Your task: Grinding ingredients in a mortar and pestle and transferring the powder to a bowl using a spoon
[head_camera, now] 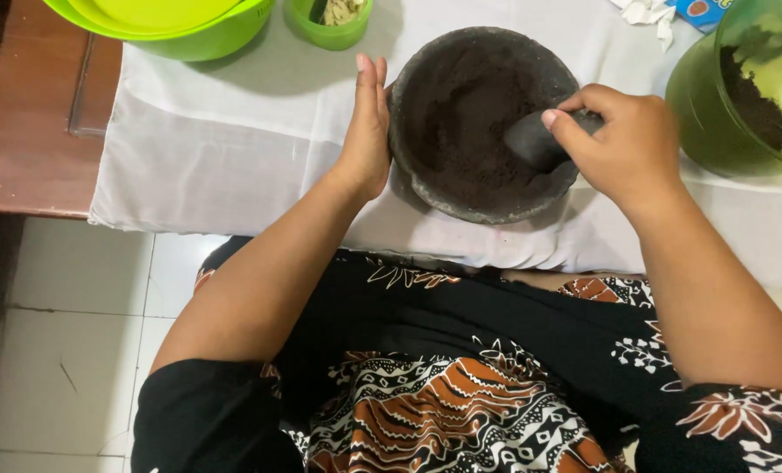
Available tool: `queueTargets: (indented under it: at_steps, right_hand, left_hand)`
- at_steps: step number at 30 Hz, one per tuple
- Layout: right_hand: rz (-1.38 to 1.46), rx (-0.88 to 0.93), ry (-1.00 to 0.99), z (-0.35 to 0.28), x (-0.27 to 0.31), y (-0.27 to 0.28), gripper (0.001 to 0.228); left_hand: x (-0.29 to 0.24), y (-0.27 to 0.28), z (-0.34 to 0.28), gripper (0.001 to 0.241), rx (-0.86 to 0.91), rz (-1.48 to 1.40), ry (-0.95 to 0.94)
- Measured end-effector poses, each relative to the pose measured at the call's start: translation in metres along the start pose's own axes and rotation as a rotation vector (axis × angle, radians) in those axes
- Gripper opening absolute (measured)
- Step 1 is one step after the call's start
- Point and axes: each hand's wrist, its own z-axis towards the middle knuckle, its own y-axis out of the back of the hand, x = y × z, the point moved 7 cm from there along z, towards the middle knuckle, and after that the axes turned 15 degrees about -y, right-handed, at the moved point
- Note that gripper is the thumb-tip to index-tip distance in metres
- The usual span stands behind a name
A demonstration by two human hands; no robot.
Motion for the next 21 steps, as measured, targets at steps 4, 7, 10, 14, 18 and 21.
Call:
queueTargets:
  at_steps: [4,7,10,14,18,21]
  right_hand:
    - [0.004,-0.046,-0.002,0.003,-0.005,-0.009,0.022]
    - [0.037,-0.011,-0.070,0.010,-0.015,-0.018,0.026]
    - [0.029,0.006,-0.112,0.012,-0.020,-0.018,0.029]
    - [0.018,-0.018,-0.069,0.004,-0.025,-0.015,0.029]
    - [0.114,-0.048,0.064,0.003,-0.029,0.003,0.020]
    - [0.134,-0.074,0.103,0.005,-0.037,0.011,0.020]
  left_hand:
    - [0.009,0.005,0.002,0.121,-0.016,0.003,0.035]
    - [0.009,0.007,0.003,0.122,-0.016,-0.054,0.012]
    - [0.005,0.007,0.003,0.117,-0.016,-0.015,-0.004]
    - [0.005,0.009,0.000,0.111,-0.025,0.001,0.018]
    - [0.002,0.007,-0.001,0.109,-0.032,0.008,0.006]
    - [0.005,0.012,0.000,0.105,-0.074,0.037,0.013]
